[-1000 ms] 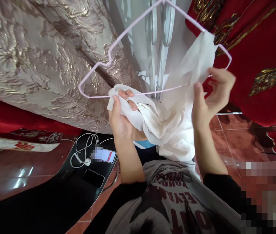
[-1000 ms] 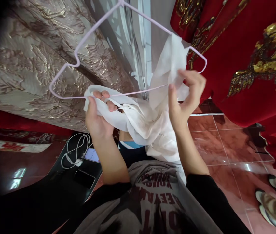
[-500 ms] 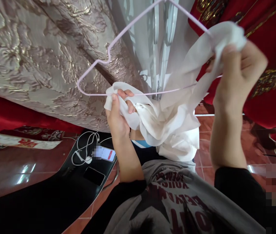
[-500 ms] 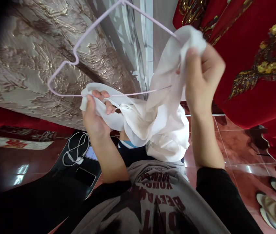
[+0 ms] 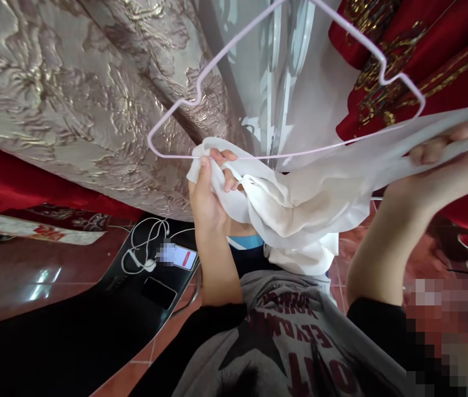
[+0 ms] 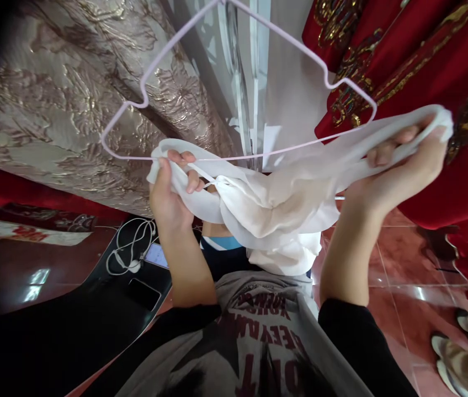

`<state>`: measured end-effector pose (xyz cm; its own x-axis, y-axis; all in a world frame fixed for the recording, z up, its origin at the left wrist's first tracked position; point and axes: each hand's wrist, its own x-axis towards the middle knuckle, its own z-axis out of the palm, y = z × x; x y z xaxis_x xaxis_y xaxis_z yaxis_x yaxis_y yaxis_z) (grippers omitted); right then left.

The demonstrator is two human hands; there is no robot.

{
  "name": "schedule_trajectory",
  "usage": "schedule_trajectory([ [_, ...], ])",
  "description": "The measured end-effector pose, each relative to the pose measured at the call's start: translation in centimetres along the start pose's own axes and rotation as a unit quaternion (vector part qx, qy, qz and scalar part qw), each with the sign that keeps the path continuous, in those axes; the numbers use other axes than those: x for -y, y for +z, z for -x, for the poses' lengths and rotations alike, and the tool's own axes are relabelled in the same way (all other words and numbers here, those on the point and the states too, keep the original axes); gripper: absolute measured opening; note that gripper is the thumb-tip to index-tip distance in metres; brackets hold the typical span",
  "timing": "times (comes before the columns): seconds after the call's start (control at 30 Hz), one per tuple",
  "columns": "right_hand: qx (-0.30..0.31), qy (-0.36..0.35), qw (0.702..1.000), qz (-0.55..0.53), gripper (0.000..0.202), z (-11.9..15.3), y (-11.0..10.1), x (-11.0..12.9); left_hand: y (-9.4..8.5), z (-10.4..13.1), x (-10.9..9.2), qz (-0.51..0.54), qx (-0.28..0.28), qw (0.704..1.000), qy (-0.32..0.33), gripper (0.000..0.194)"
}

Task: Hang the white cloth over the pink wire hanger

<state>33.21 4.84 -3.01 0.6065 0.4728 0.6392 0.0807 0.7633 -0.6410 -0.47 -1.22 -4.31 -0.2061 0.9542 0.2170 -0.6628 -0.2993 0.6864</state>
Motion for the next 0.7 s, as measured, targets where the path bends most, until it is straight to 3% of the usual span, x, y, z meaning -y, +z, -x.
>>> schedule_trajectory([
  [0.03,-0.044,-0.036,0.998,0.005,0.035,2.1,1.9,0.9,0.1,0.0,0.3,0.0,-0.002,1.0,-0.007,0.028],
  [0.07,-0.034,-0.05,0.998,0.036,0.029,4.0,3.8,1.8,0.3,0.0,0.5,-0.002,-0.005,1.0,-0.014,0.029],
  [0.13,0.068,-0.069,0.989,0.109,0.031,7.1,7.0,3.0,0.5,0.1,0.9,-0.006,-0.012,1.0,-0.023,0.03],
  [0.2,0.2,-0.064,0.957,0.2,0.038,8.9,8.6,3.3,0.6,0.3,1.1,-0.016,-0.016,0.999,-0.025,0.027],
  [0.3,0.295,-0.04,0.915,0.272,0.045,9.7,8.5,2.1,-0.1,0.4,0.8,-0.073,-0.028,0.997,-0.023,0.023],
  [0.4,0.293,-0.05,0.912,0.281,0.046,9.4,7.4,0.9,-1.7,-0.4,-0.6,-0.142,-0.064,0.988,-0.007,0.021],
  [0.53,0.313,-0.036,0.908,0.278,0.042,8.7,6.5,0.7,-3.0,-2.7,-4.2,-0.17,-0.132,0.976,0.023,0.03],
  [0.63,0.319,-0.026,0.909,0.267,0.04,8.6,6.3,1.1,-1.2,-3.9,-7.3,-0.228,-0.115,0.965,0.055,0.05],
  [0.7,0.322,-0.023,0.911,0.259,0.04,9.0,6.4,1.3,0.9,-4.2,-8.6,-0.267,-0.083,0.957,0.078,0.034],
])
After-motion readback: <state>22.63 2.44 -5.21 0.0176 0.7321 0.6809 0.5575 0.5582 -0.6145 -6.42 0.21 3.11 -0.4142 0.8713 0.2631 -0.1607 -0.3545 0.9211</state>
